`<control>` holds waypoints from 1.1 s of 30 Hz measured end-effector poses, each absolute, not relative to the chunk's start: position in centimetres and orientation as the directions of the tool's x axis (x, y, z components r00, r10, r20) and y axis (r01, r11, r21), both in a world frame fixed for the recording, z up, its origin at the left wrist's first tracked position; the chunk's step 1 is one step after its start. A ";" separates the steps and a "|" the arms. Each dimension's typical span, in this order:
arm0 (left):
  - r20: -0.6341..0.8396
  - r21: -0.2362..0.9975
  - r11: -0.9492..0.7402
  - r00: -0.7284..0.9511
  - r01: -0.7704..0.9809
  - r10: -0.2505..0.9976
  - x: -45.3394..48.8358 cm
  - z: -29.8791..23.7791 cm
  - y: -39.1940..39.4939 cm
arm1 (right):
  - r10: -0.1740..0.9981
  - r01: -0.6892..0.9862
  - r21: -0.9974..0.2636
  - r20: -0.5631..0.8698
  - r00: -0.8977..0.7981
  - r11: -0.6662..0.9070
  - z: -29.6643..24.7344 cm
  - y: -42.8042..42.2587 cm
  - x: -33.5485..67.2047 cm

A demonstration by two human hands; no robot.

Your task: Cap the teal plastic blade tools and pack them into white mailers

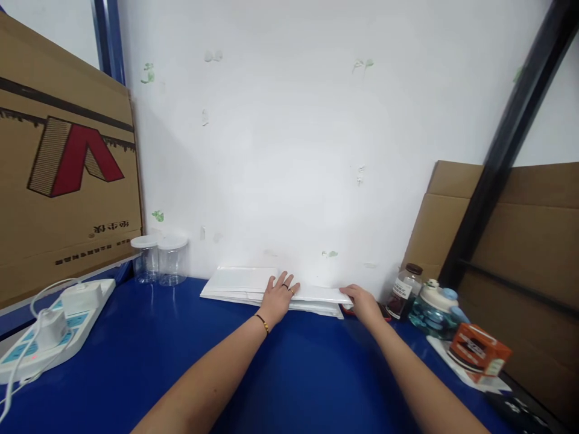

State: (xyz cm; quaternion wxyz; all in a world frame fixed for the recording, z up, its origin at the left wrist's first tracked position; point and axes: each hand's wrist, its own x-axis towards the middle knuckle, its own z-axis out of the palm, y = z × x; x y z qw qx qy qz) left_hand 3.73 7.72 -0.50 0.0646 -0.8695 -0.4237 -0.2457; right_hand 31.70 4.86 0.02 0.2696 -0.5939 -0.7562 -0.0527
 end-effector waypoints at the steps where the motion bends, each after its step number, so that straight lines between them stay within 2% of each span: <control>1: 0.461 0.096 -0.622 0.519 0.777 0.720 3.7 -0.9 7.9 | 0.882 0.936 -0.214 0.441 -0.164 0.280 -0.5 5.5 31.6; 6: 0.433 0.143 -0.604 0.499 0.784 0.751 0.4 -0.1 8.9 | 0.932 0.962 -0.127 0.307 -0.194 0.242 -1.9 6.6 31.3; 10: 0.293 0.195 -0.443 0.379 0.875 0.878 -5.2 1.4 10.9 | 0.916 0.989 -0.029 0.383 -0.122 0.144 -1.4 5.3 31.0; 13: 0.195 0.251 -0.435 0.394 0.865 0.898 -8.5 1.9 12.1 | 0.883 0.989 -0.047 0.458 -0.101 0.137 -0.6 3.9 30.1; 16: 0.296 0.271 -0.421 0.341 0.866 0.892 -9.8 2.6 12.0 | 0.853 0.966 -0.164 0.514 -0.090 0.201 0.5 2.3 28.4; 20: 0.494 0.276 -0.357 0.187 0.892 0.849 -9.6 5.0 9.9 | 0.802 0.830 -0.396 0.589 -0.099 0.393 2.9 -0.3 24.8; 22: 0.508 0.296 -0.435 0.245 0.850 0.826 -9.2 6.5 8.1 | 0.781 0.746 -0.490 0.621 -0.064 0.451 4.2 -1.7 22.4; 25: 0.409 0.380 -0.650 0.511 0.658 0.756 -8.3 8.1 4.7 | 0.754 0.590 -0.605 0.657 -0.010 0.535 5.7 -3.5 19.0; 27: 0.330 0.476 -0.720 0.657 0.505 0.678 -7.6 8.4 2.3 | 0.814 0.442 -0.727 0.581 -0.014 0.526 6.0 -4.5 17.2; 30: 0.255 0.596 -0.686 0.712 0.417 0.654 -6.4 7.4 -0.7 | 0.913 0.261 -0.879 0.406 -0.032 0.400 5.6 -5.8 15.5; 32: 0.271 0.584 -0.674 0.674 0.452 0.687 -5.6 6.0 -2.3 | 0.935 0.154 -0.927 0.351 0.047 0.341 4.9 -6.6 15.1; 33: 0.298 0.539 -0.685 0.651 0.489 0.699 -5.3 5.1 -3.0 | 0.936 0.094 -0.941 0.335 0.105 0.326 4.5 -7.1 15.1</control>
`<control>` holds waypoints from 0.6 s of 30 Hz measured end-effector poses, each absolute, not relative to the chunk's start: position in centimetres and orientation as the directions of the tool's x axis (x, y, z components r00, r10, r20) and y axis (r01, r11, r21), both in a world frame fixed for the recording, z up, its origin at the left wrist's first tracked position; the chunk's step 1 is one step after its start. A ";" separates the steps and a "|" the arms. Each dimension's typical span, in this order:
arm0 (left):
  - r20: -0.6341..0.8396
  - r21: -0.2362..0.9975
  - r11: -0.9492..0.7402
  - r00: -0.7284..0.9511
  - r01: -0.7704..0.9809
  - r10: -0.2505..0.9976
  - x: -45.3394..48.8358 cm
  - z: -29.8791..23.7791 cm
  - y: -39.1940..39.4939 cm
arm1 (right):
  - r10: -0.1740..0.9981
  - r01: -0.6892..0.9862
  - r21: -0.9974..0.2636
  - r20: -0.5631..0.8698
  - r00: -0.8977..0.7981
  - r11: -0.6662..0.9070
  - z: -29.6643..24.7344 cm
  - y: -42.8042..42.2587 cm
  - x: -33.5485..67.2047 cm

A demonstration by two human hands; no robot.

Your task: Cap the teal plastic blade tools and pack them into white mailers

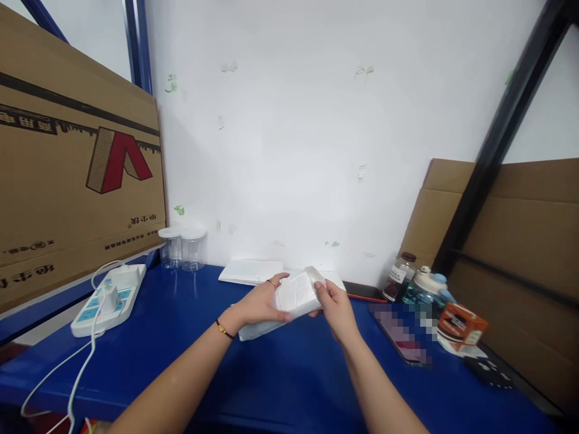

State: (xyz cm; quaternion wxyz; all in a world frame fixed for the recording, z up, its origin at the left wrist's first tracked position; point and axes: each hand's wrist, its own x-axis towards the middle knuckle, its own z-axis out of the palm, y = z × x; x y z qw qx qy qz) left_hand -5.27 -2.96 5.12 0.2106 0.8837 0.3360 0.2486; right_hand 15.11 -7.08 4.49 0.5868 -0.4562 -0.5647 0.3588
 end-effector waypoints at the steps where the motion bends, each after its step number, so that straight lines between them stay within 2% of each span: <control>1: 0.329 0.474 -0.699 0.629 0.535 0.704 -4.9 4.3 -3.6 | 0.936 0.032 -0.949 0.316 0.156 0.315 4.1 -7.5 15.2; 4: 0.392 0.255 -0.683 0.572 0.685 0.720 -4.0 2.5 -5.1 | 0.943 -0.153 -0.952 0.221 0.250 0.264 3.0 -8.7 16.0; 7: 0.423 0.101 -0.618 0.528 0.780 0.736 -3.5 3.2 -5.9 | 0.947 -0.370 -0.913 0.049 0.318 0.172 1.7 -9.5 16.9; 9: 0.452 -0.033 -0.620 0.565 0.784 0.691 -3.3 5.1 -6.0 | 0.933 -0.571 -0.817 -0.137 0.332 0.083 0.7 -9.7 17.1; 12: 0.464 -0.310 -0.655 0.710 0.690 0.529 -2.7 9.2 -5.9 | 0.923 -0.804 -0.593 -0.335 0.190 -0.049 -0.6 -9.5 16.6; 15: 0.432 -0.485 -0.660 0.813 0.574 0.390 -1.5 12.7 -6.2 | 0.929 -0.871 -0.478 -0.363 0.077 -0.115 -1.4 -8.9 15.6; 18: 0.397 -0.567 -0.640 0.852 0.519 0.340 -0.2 14.6 -6.8 | 0.915 -0.852 -0.518 -0.377 0.140 -0.083 -1.9 -8.1 14.8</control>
